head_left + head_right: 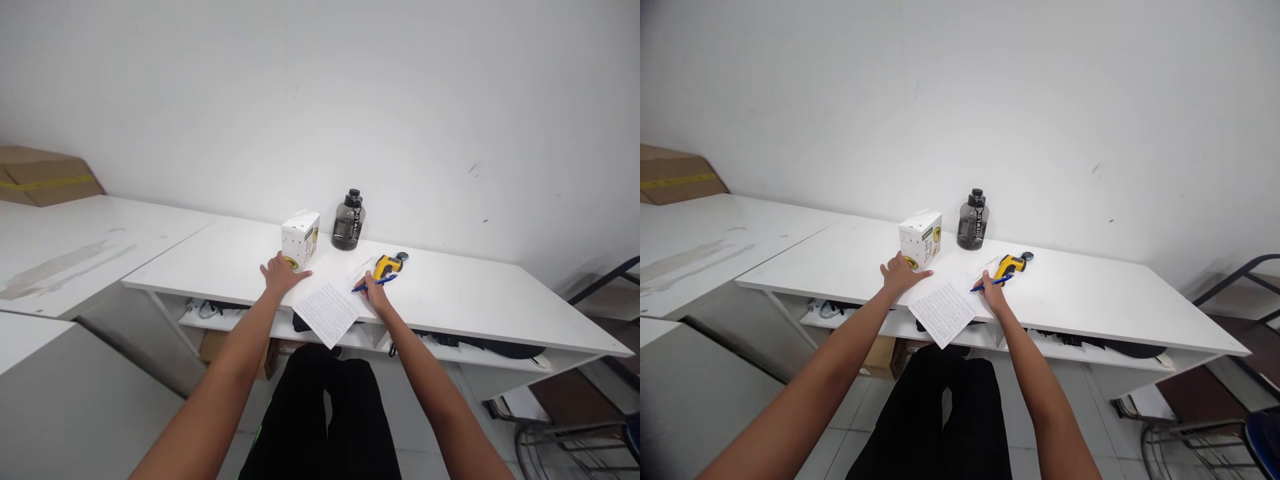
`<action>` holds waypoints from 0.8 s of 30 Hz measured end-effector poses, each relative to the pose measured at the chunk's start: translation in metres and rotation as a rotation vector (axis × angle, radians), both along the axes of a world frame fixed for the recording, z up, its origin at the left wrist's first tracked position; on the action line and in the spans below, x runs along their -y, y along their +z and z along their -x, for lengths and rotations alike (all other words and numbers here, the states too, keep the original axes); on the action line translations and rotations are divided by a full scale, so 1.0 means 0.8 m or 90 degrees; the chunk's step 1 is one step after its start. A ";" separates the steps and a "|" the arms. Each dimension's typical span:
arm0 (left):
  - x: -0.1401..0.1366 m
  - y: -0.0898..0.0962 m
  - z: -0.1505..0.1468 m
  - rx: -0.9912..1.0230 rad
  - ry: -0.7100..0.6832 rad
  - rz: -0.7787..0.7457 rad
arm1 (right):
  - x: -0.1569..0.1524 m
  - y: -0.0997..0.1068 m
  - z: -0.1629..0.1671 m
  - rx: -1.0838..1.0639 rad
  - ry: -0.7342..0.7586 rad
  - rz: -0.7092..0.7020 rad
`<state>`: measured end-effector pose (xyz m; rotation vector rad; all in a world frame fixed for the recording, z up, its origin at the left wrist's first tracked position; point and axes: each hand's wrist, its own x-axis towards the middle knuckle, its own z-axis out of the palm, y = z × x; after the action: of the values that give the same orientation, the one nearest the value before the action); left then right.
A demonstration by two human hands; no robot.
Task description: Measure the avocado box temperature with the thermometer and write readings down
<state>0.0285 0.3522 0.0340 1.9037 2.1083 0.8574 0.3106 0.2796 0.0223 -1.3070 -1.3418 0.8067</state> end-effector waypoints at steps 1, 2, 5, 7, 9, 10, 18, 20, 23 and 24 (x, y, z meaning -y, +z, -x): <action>0.000 0.000 0.000 0.001 0.003 0.001 | 0.001 -0.001 0.001 0.000 0.004 -0.003; 0.000 0.000 0.000 0.002 0.005 0.000 | 0.001 -0.002 0.002 -0.003 0.008 -0.002; 0.001 -0.001 0.000 0.007 0.005 -0.004 | 0.001 -0.001 0.006 -0.023 -0.006 0.018; 0.001 -0.001 -0.001 0.010 0.001 -0.005 | 0.001 0.001 0.008 -0.044 -0.016 0.026; 0.002 -0.001 -0.001 0.013 0.001 -0.004 | 0.001 0.003 0.008 -0.068 -0.013 0.028; 0.003 0.000 -0.001 0.015 0.002 -0.004 | 0.002 0.004 0.009 -0.080 -0.011 0.031; 0.006 0.005 0.005 0.059 -0.017 -0.001 | -0.001 0.006 0.011 -0.135 -0.078 0.049; 0.006 0.006 0.006 0.067 -0.022 0.001 | -0.001 0.007 0.011 -0.135 -0.088 0.047; 0.007 0.006 0.006 0.052 -0.029 0.004 | -0.001 0.005 0.010 -0.129 -0.081 0.048; 0.007 0.006 0.006 0.044 -0.030 0.007 | -0.002 0.004 0.009 -0.129 -0.079 0.046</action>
<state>0.0239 0.3469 0.0384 1.8817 2.0173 0.8863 0.3033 0.2808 0.0256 -1.3128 -1.0704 0.8836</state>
